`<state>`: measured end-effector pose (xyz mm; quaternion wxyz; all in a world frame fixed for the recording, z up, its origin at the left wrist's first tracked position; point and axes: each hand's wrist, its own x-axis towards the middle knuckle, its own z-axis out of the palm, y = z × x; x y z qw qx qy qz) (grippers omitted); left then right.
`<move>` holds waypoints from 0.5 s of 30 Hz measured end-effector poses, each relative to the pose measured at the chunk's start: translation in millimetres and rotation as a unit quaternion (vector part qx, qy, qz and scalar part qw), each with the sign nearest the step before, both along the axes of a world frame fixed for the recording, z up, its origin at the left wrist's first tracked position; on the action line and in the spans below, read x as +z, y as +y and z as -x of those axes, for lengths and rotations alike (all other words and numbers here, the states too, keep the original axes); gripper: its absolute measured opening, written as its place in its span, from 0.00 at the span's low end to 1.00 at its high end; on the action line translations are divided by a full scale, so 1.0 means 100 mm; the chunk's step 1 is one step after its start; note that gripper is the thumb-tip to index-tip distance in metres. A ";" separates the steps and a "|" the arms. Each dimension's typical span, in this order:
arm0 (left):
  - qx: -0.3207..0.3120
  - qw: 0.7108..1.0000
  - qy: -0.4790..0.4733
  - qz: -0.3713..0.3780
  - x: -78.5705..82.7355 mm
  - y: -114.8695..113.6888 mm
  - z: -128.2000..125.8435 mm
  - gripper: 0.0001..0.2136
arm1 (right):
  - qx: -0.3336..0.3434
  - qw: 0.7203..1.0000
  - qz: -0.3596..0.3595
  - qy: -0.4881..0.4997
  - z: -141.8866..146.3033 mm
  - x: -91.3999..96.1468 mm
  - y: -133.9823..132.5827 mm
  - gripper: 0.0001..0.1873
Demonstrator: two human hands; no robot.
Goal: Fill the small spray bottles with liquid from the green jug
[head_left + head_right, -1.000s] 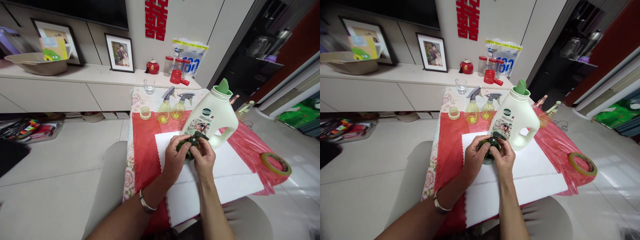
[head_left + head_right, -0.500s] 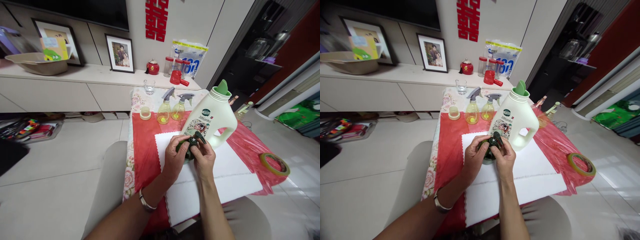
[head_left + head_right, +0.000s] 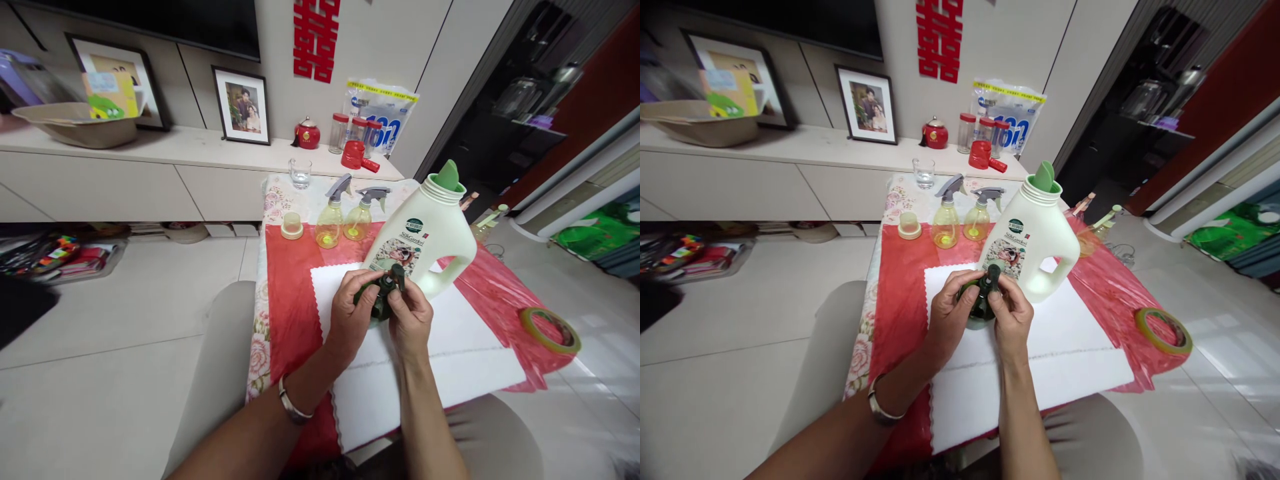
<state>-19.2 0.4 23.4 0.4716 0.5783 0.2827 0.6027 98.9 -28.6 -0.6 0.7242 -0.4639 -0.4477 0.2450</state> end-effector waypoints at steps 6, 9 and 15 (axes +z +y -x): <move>0.002 1.000 0.001 -0.006 -0.02 -0.01 0.00 0.10 | -0.001 1.000 -0.013 -0.003 0.02 0.03 0.01 0.17; 0.003 1.000 0.006 0.002 -0.01 -0.01 -0.02 0.09 | -0.001 1.000 -0.002 0.003 0.02 0.03 0.00 0.17; 0.006 1.000 -0.002 0.011 0.01 -0.02 -0.02 0.09 | -0.013 1.000 0.005 0.017 0.01 0.01 -0.02 0.16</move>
